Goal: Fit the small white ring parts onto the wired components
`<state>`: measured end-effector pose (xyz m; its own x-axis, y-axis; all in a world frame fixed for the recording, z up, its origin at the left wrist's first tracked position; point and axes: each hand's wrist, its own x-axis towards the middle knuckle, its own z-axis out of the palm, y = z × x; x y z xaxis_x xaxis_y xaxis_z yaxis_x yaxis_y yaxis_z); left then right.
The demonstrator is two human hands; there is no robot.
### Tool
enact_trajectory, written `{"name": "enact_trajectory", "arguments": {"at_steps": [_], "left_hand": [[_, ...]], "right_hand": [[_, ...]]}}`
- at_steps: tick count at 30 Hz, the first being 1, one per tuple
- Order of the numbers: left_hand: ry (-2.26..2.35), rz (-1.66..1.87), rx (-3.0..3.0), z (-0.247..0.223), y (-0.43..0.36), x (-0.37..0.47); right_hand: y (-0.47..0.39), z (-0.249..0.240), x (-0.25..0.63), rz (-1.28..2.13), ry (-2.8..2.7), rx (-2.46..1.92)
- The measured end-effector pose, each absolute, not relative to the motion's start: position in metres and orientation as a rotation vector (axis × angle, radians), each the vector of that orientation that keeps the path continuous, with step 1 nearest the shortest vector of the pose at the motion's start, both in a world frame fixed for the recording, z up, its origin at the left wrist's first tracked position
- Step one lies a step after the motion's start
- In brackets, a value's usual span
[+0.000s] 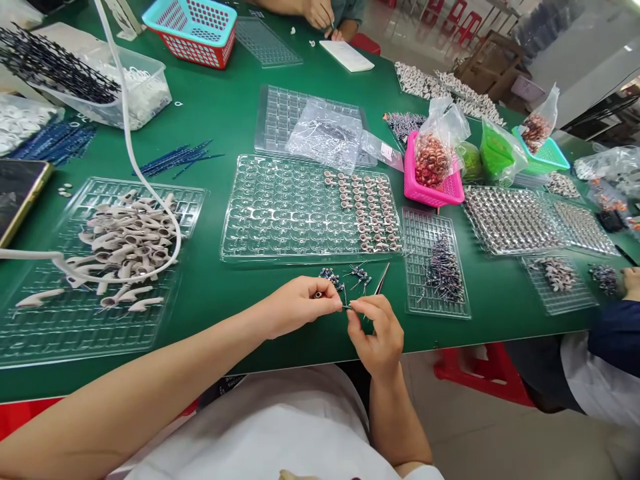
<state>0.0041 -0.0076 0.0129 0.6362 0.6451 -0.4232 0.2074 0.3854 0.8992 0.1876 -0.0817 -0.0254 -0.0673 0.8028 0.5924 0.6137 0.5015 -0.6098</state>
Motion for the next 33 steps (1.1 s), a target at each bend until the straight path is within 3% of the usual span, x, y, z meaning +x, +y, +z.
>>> {"name": "enact_trajectory", "arguments": {"at_steps": [10, 23, 33], "left_hand": [[0.810, 0.329, 0.942, 0.017, -0.007, 0.004], [0.899, 0.648, 1.888, 0.019, -0.018, 0.001], [0.897, 0.671, 2.011, 0.020, -0.018, 0.001]], "right_hand": [[-0.091, -0.024, 0.177, 0.512, -1.567, -1.361], [-0.095, -0.028, 0.183, 0.824, -1.276, -1.478], [-0.094, -0.028, 0.183, 0.859, -1.157, -1.465]]}}
